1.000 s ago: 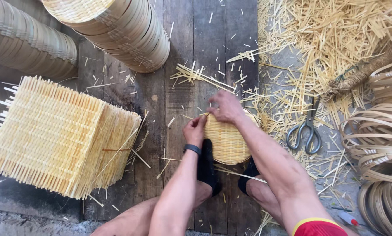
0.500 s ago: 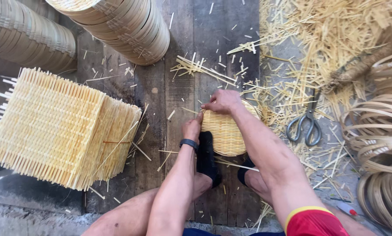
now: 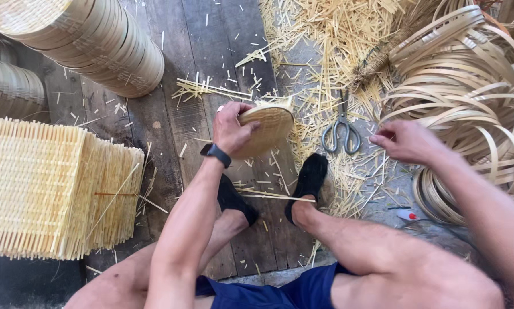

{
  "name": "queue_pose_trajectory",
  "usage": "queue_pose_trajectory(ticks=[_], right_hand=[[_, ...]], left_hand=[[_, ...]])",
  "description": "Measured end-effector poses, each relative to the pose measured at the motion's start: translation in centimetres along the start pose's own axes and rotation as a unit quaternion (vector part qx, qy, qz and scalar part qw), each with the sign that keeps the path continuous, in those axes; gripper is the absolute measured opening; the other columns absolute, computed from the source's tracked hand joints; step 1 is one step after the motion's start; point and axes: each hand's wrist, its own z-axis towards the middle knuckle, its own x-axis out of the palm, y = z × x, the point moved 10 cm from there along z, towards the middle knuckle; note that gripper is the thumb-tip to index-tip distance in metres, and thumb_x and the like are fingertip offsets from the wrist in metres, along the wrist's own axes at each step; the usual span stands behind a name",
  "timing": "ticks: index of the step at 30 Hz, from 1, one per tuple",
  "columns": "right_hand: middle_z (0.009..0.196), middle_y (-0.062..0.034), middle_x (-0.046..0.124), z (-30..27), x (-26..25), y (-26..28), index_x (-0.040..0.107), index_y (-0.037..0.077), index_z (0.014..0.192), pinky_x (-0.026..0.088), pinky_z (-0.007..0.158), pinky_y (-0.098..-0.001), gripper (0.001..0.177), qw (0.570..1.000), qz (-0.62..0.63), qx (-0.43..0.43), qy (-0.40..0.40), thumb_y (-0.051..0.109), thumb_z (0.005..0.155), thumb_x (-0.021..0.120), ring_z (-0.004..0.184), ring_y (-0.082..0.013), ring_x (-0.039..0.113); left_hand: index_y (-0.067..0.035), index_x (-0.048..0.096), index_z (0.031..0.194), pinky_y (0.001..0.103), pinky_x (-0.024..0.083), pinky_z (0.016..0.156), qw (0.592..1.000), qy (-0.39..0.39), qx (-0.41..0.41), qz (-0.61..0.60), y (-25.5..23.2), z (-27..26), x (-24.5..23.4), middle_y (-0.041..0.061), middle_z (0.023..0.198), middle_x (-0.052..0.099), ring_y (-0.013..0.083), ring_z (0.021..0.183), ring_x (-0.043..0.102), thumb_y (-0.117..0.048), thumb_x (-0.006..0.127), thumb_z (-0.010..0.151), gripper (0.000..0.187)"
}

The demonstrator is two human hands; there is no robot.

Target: The person weaves bamboo trays by placing a circular bamboo frame onto a square woven mat, folding the mat over the frame, and trimming the excess with shears. The person repeats this process multiple times, stacking the finished trays.

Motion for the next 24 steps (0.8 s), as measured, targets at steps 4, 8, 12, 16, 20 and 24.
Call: queue_pose_trajectory(ticks=[4,8,12,16,20,24], right_hand=[[0.106,-0.0134,0.078,5.4,10.5,-2.0,0.077,0.009,0.115,0.058,0.09,-0.0401,0.044,0.984,0.179,-0.008,-0.008,0.046,0.091,0.068,0.097,-0.024,0.075],[0.118,-0.0216,0.071,11.8,16.9,-3.5,0.068,0.0,0.124,0.053,0.098,-0.0435,0.065,0.969,0.204,0.046,-0.131,0.049,0.083,0.08,0.11,-0.033,0.067],[0.127,-0.0241,0.061,14.6,18.5,-4.3,0.057,-0.003,0.127,0.046,0.102,-0.0451,0.086,0.956,0.173,0.1,-0.215,0.052,0.071,0.091,0.12,-0.038,0.058],[0.12,-0.0234,0.063,17.3,20.6,-5.7,0.051,-0.005,0.129,0.053,0.095,-0.0428,0.084,0.945,0.231,0.189,-0.135,0.034,0.066,0.092,0.108,-0.0347,0.065],[0.104,-0.0199,0.07,17.6,21.8,-7.2,0.064,-0.003,0.11,0.057,0.083,-0.0407,0.048,0.94,0.274,0.196,-0.044,0.022,0.076,0.085,0.09,-0.0291,0.07],[0.083,-0.0114,0.071,13.6,23.9,-5.6,0.068,0.005,0.098,0.055,0.063,-0.0349,0.025,0.858,0.489,0.125,0.092,0.014,0.076,0.076,0.069,-0.0201,0.066]], left_hand=[[-0.007,0.062,0.104,0.043,0.053,0.077,0.987,0.046,0.099,0.121,-3.5,-5.4,2.7,0.012,0.105,0.062,0.0286,0.086,0.065,0.008,0.068,0.078,0.03],[-0.01,0.057,0.106,0.045,0.051,0.093,0.944,0.054,0.206,0.253,-2.8,-11.8,5.9,0.01,0.109,0.056,0.0334,0.105,0.062,-0.003,0.069,0.081,0.028],[-0.011,0.054,0.116,0.044,0.053,0.096,0.959,0.134,0.045,0.246,2.6,-14.1,6.9,0.012,0.119,0.053,0.032,0.116,0.059,-0.009,0.069,0.079,0.04],[-0.004,0.045,0.132,0.051,0.052,0.1,0.978,0.012,-0.151,0.146,5.3,-11.8,5.1,0.02,0.135,0.046,0.0359,0.125,0.052,-0.036,0.081,0.073,0.076],[-0.002,0.037,0.143,0.062,0.037,0.105,0.974,0.007,-0.052,0.221,2.6,-6.2,7.1,0.025,0.138,0.042,0.0448,0.129,0.044,-0.061,0.094,0.042,0.13],[-0.006,0.042,0.145,0.058,0.03,0.114,0.972,0.046,-0.003,0.23,1.7,-5.1,7.1,0.017,0.132,0.05,0.0415,0.127,0.048,-0.061,0.095,0.046,0.125]])
